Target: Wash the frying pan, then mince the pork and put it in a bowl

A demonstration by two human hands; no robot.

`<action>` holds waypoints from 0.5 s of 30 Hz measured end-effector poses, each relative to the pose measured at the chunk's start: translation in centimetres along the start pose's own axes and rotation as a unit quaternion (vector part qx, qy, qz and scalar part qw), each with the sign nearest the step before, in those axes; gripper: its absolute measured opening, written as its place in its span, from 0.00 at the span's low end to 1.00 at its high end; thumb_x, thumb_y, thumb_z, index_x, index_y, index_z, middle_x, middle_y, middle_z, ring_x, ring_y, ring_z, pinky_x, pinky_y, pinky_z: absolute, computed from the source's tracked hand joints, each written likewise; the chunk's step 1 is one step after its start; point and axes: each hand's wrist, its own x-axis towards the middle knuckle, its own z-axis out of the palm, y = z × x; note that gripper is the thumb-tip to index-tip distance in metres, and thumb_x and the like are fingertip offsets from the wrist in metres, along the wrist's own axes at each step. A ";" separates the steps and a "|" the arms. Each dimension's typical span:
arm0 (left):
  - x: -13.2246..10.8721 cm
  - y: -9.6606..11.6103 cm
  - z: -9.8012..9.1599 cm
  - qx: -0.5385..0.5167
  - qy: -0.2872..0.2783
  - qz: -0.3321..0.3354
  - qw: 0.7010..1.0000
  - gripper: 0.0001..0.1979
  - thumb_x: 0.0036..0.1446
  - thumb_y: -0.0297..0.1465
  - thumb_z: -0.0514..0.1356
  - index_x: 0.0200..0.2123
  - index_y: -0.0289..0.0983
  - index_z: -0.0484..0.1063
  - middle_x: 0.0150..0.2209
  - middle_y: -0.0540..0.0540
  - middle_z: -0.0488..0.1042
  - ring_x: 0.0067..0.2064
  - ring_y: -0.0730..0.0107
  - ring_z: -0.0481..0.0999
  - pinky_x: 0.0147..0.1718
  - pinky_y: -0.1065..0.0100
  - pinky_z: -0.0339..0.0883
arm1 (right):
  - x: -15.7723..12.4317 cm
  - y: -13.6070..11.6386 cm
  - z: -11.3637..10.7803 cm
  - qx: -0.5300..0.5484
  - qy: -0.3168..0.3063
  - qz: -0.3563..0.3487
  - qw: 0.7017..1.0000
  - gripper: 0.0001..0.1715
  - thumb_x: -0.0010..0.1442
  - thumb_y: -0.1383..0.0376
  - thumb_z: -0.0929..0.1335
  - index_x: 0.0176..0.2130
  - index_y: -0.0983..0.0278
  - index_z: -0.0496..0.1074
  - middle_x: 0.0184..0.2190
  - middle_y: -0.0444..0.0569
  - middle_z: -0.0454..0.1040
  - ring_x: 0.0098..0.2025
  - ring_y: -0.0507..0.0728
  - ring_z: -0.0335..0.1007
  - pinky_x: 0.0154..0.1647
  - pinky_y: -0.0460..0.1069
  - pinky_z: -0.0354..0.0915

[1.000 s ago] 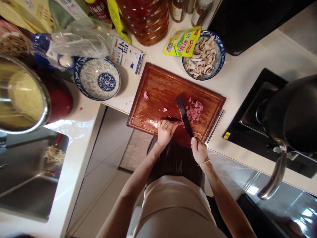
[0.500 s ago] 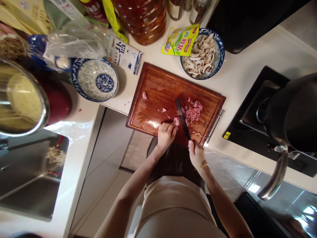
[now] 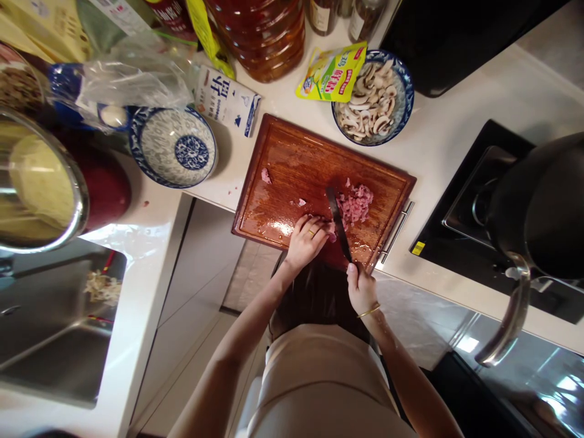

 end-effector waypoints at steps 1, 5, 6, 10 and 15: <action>0.0 0.1 0.2 0.011 0.004 -0.019 1.000 0.11 0.61 0.33 0.54 0.45 0.40 0.71 0.44 0.43 0.76 0.51 0.60 0.69 0.55 0.54 0.54 | 0.1 0.0 -0.2 0.001 0.004 0.008 1.000 0.29 0.67 0.53 0.50 0.33 0.64 0.68 0.21 0.49 0.72 0.23 0.56 0.69 0.24 0.48 0.58; -0.8 0.9 0.9 0.049 0.012 -0.107 0.993 0.11 0.60 0.36 0.54 0.33 0.38 0.73 0.31 0.43 0.75 0.40 0.59 0.71 0.48 0.52 0.56 | 1.1 -0.1 -1.2 0.026 0.019 0.007 0.999 0.30 0.67 0.51 0.48 0.30 0.64 0.67 0.19 0.49 0.71 0.22 0.55 0.68 0.23 0.48 0.58; -1.0 1.1 1.0 0.058 0.018 -0.132 0.989 0.12 0.60 0.37 0.54 0.31 0.38 0.72 0.30 0.43 0.74 0.40 0.58 0.71 0.48 0.52 0.55 | 1.3 -0.1 -1.4 0.031 0.020 0.000 0.999 0.31 0.66 0.51 0.48 0.30 0.63 0.66 0.19 0.49 0.71 0.22 0.55 0.68 0.23 0.48 0.58; -0.8 1.5 1.0 0.058 0.034 -0.131 0.989 0.11 0.59 0.38 0.55 0.36 0.38 0.72 0.39 0.41 0.75 0.47 0.55 0.69 0.49 0.51 0.52 | 1.7 -0.2 -1.5 0.033 0.020 -0.016 0.999 0.31 0.66 0.50 0.48 0.29 0.63 0.66 0.20 0.50 0.72 0.23 0.56 0.70 0.23 0.47 0.58; 0.3 1.1 0.8 0.027 0.026 -0.039 0.999 0.09 0.62 0.32 0.53 0.41 0.41 0.72 0.44 0.45 0.75 0.47 0.63 0.70 0.51 0.56 0.52 | 1.6 -0.1 -1.3 0.034 0.019 -0.009 0.999 0.31 0.66 0.50 0.48 0.30 0.63 0.66 0.20 0.50 0.72 0.22 0.55 0.69 0.23 0.47 0.59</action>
